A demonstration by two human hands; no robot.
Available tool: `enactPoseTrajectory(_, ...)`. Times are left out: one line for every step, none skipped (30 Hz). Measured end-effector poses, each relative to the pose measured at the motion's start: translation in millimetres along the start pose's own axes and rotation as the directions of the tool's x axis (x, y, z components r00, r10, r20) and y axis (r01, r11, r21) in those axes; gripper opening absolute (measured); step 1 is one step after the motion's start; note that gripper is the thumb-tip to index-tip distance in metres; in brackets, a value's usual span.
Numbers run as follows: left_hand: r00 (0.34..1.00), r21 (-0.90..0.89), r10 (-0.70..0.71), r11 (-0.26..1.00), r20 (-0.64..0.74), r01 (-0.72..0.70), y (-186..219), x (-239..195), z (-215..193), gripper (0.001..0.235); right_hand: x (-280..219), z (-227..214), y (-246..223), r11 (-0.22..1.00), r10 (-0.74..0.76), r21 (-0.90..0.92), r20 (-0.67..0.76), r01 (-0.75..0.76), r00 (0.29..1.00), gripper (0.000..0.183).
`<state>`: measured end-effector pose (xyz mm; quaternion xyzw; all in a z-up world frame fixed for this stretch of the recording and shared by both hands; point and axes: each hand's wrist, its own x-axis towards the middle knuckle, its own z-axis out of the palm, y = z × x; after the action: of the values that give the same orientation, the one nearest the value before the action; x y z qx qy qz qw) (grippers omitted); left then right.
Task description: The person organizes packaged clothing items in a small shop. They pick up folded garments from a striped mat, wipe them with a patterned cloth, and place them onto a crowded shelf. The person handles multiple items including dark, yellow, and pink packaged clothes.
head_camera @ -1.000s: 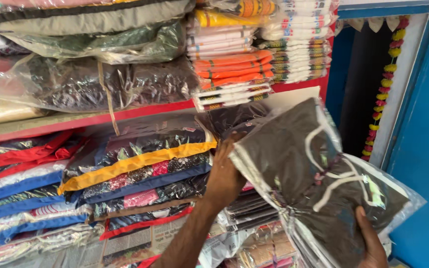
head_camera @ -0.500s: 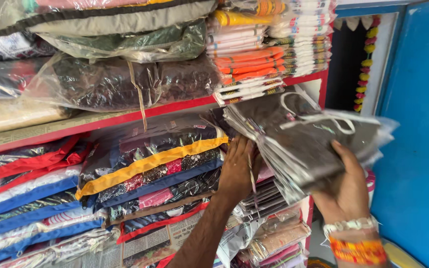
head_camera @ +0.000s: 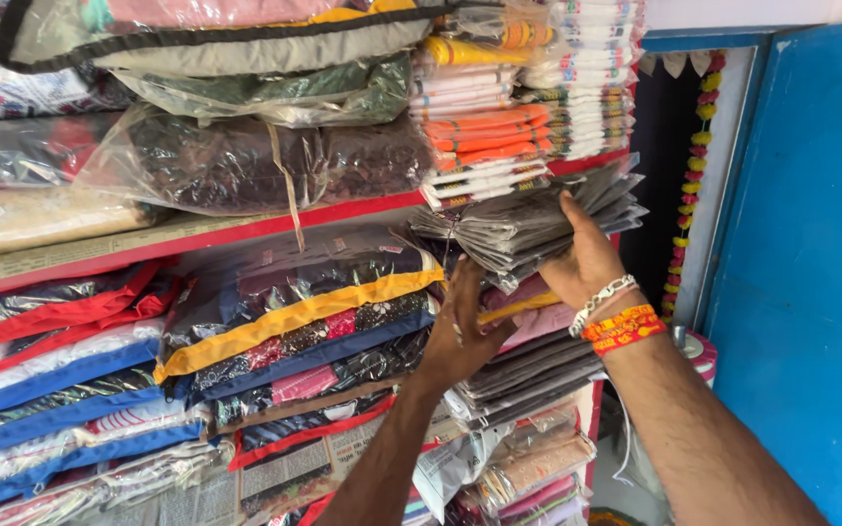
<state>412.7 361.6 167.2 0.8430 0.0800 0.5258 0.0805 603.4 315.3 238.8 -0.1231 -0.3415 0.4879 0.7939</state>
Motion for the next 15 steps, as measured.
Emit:
enactPoseTrajectory(0.998, -0.012, -0.054, 0.998, 0.018, 0.054, 4.9, -1.9, 0.7, 0.086, -9.3, -2.2, -3.0, 0.998, 0.019, -0.057, -0.026, -0.020, 0.999, 0.041)
enactPoseTrajectory(0.990, -0.137, -0.141, 0.981, -0.026, 0.136, 10.5, -1.8, 0.1, 0.086, -16.0, -2.9, -7.6, 0.992, 0.033, -0.117, -0.045, -0.038, 0.998, 0.042)
enactPoseTrajectory(0.971, -0.264, -0.231, 0.942, -0.056, 0.209, 18.7, -4.9, -0.3, 0.086, -24.5, -5.6, -14.4, 0.987, 0.046, -0.155, -0.018, -0.049, 0.999, 0.044)
enactPoseTrajectory(0.943, -0.383, -0.325, 0.882, -0.070, 0.275, 27.0, -11.0, -4.1, 0.086, -35.2, -11.0, -18.3, 0.980, 0.065, -0.189, 0.010, -0.062, 0.998, 0.045)
enactPoseTrajectory(0.916, -0.419, -0.387, 0.852, -0.103, 0.313, 36.4, -16.4, -7.8, 0.086, -43.7, -16.7, -19.7, 0.972, 0.085, -0.222, 0.036, -0.075, 0.996, 0.047)
enactPoseTrajectory(0.885, -0.458, -0.446, 0.820, -0.134, 0.344, 46.8, -19.9, -11.0, 0.086, -49.2, -22.5, -21.0, 0.960, 0.056, -0.274, -0.009, -0.056, 0.998, 0.048)
enactPoseTrajectory(0.849, -0.498, -0.504, 0.784, -0.160, 0.371, 56.1, -20.6, -15.2, 0.085, -53.7, -29.1, -21.4, 0.945, 0.025, -0.326, -0.053, -0.041, 0.998, 0.049)
enactPoseTrajectory(0.874, -0.420, -0.446, 0.842, -0.193, 0.337, 66.0, -22.0, -17.7, 0.089, -60.4, -37.3, -19.4, 0.925, -0.006, -0.378, -0.101, -0.033, 0.995, 0.050)
enactPoseTrajectory(0.897, -0.338, -0.384, 0.892, -0.219, 0.300, 74.4, -21.3, -21.2, 0.093, -67.5, -45.1, -16.2, 0.928, -0.101, -0.366, -0.064, 0.071, 0.993, 0.045)
enactPoseTrajectory(0.916, -0.253, -0.321, 0.932, -0.241, 0.260, 81.5, -17.7, -24.2, 0.097, -72.5, -50.5, -13.6, 0.920, -0.194, -0.352, -0.026, 0.173, 0.981, 0.042)
enactPoseTrajectory(0.935, -0.178, -0.257, 0.960, -0.244, 0.218, 88.6, -12.8, -24.9, 0.097, -75.4, -53.3, -11.6, 0.903, -0.285, -0.334, 0.011, 0.272, 0.958, 0.044)
enactPoseTrajectory(0.951, -0.099, -0.190, 0.980, -0.242, 0.171, 93.7, -5.6, -25.9, 0.097, -76.6, -53.2, -8.1, 0.778, -0.473, -0.473, -0.008, 0.413, 0.881, 0.054)
enactPoseTrajectory(0.964, -0.019, -0.124, 0.992, -0.233, 0.123, 97.4, 2.0, -25.4, 0.098, -78.5, -51.8, -4.7, 0.611, -0.642, -0.602, 0.004, 0.514, 0.767, 0.066)
enactPoseTrajectory(0.973, -0.003, -0.100, 0.995, -0.207, 0.102, 99.7, 9.2, -23.0, 0.099, -81.1, -49.8, -2.0, 0.412, -0.781, -0.712, 0.045, 0.569, 0.623, 0.080)
enactPoseTrajectory(0.981, 0.012, -0.077, 0.997, -0.179, 0.080, 100.4, 16.7, -19.1, 0.101, -83.5, -47.2, -1.2, 0.235, -0.817, -0.786, 0.158, 0.571, 0.554, 0.075)
